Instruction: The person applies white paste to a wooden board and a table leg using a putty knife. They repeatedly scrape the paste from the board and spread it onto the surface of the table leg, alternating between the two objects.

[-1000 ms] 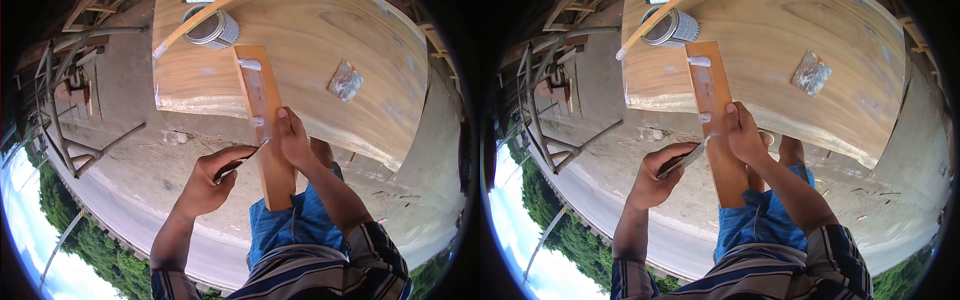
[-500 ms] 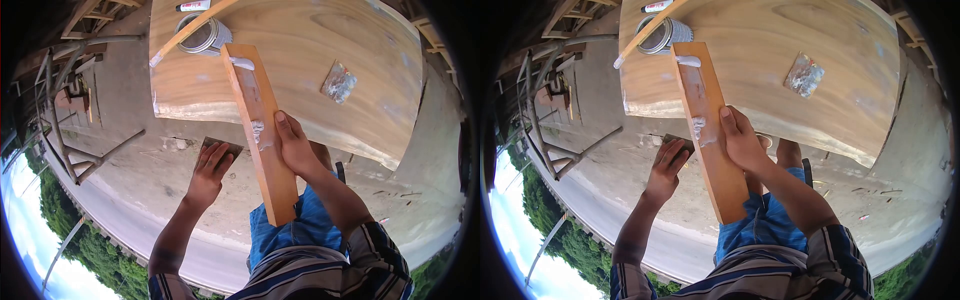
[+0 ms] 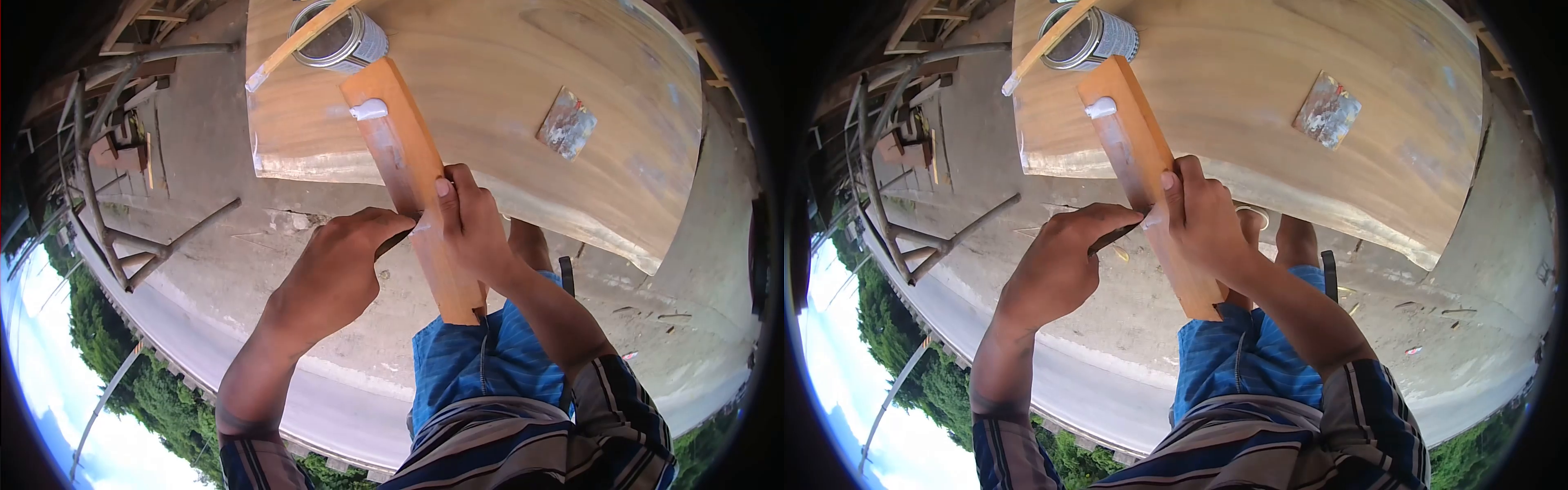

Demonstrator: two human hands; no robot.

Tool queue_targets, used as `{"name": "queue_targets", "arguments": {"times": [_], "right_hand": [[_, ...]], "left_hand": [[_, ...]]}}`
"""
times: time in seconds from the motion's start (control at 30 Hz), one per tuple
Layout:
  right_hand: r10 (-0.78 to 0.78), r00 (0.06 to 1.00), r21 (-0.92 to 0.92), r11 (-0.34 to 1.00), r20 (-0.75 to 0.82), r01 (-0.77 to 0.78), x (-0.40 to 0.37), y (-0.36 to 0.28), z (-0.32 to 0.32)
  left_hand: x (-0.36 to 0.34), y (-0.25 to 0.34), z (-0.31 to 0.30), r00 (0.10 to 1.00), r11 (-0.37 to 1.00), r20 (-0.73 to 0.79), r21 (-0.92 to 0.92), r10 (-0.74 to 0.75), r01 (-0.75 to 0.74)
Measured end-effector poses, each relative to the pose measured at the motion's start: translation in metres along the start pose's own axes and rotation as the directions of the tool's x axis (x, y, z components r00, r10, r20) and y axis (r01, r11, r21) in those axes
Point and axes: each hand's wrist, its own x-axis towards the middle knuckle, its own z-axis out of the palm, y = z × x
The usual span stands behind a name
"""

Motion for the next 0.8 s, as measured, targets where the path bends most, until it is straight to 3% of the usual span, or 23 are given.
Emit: {"name": "queue_targets", "arguments": {"times": [0.17,0.27,0.3,0.4,0.43,0.5,0.53,0.6,0.63,0.73,0.77,0.8], "right_hand": [[0.126,0.992,-0.011,0.992,-0.018,-0.126,-0.003,0.016,0.004],[0.175,0.984,0.015,0.985,-0.032,-0.174,-0.003,0.023,0.002],[0.181,0.983,0.034,0.983,-0.037,-0.18,-0.002,0.026,-0.001],[0.228,0.973,0.148,0.961,0.039,-0.232,0.004,0.035,-0.014],[0.218,0.975,0.19,0.956,0.052,-0.224,0.004,0.038,-0.015],[0.196,0.977,0.275,0.938,0.088,-0.212,0.0,0.042,-0.013],[0.221,0.968,0.316,0.916,0.116,-0.247,-0.002,0.039,-0.012],[0.263,0.948,0.394,0.864,0.178,-0.314,-0.004,0.028,-0.01],[0.241,0.959,0.409,0.868,0.153,-0.283,-0.005,0.02,-0.01],[0.225,0.964,0.496,0.827,0.145,-0.267,-0.007,0.006,-0.017],[0.245,0.952,0.552,0.776,0.182,-0.305,-0.006,0.011,-0.022],[0.262,0.936,0.596,0.722,0.235,-0.352,-0.005,0.015,-0.027]], "left_hand": [[0.002,-0.004,0.02,0.998,0.999,0.069,-0.032,-0.008,0.01],[0.001,-0.011,0.02,0.957,0.994,0.286,-0.073,-0.053,0.076],[0.002,-0.008,0.014,0.949,0.974,0.296,-0.158,-0.112,0.164],[-0.007,-0.003,-0.001,0.973,0.869,0.068,-0.44,-0.219,0.226],[-0.009,-0.004,0.004,0.985,0.895,-0.067,-0.432,-0.156,0.112],[-0.012,-0.013,0.022,0.944,0.922,-0.33,-0.373,-0.027,-0.104],[-0.008,-0.015,0.031,0.905,0.961,-0.412,-0.191,0.107,-0.2],[0.004,-0.023,0.046,0.778,0.919,-0.489,0.206,0.394,-0.336],[0.007,-0.038,0.054,0.788,0.871,-0.401,0.361,0.467,-0.333],[-0.002,-0.072,0.061,0.826,0.859,-0.406,0.483,0.391,-0.169],[-0.01,-0.094,0.067,0.89,0.835,-0.276,0.52,0.364,-0.18],[-0.02,-0.09,0.074,0.897,0.932,-0.354,0.332,0.266,-0.145]]}}
